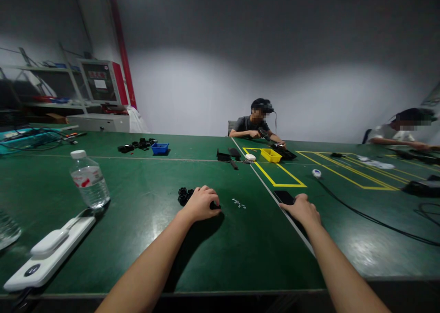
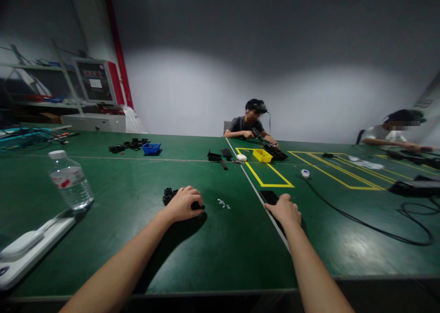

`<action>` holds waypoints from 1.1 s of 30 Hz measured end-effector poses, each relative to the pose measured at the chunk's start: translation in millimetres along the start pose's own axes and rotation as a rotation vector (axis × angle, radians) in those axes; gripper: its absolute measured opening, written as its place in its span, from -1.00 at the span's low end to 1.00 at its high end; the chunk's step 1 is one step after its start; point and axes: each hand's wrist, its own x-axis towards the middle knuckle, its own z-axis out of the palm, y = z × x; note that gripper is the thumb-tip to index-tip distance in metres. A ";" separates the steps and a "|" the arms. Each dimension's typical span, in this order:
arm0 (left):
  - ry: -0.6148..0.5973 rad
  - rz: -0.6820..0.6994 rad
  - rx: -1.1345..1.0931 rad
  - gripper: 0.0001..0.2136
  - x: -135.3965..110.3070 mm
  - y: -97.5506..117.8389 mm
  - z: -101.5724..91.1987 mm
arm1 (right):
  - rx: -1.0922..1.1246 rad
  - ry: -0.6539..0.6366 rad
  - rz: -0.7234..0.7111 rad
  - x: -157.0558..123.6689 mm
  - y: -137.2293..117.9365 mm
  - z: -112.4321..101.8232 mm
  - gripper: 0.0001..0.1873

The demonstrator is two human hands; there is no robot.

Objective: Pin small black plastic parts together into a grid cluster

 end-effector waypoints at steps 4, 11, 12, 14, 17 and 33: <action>0.111 -0.100 0.010 -0.77 3.4 -5.3 -6.9 | 0.042 0.022 0.006 -1.9 2.6 1.3 -0.20; 0.215 -0.531 0.174 -0.80 -6.4 -54.1 -28.8 | 0.067 0.056 0.017 -6.7 2.4 1.5 -0.26; 0.189 -0.577 0.182 -0.78 -10.0 -61.6 -31.7 | 0.072 0.057 0.017 -6.2 2.4 1.7 -0.26; 0.117 -0.634 0.187 -0.74 -17.0 -74.1 -36.5 | 0.082 0.056 0.021 -5.1 2.5 2.5 -0.26; 0.058 -0.653 0.199 -0.70 -25.4 -86.6 -40.5 | 0.093 0.058 0.025 -3.8 2.6 4.4 -0.25; -0.025 -0.541 0.142 -0.64 -39.2 -99.4 -21.5 | 0.438 0.200 0.261 15.5 28.4 2.8 -0.49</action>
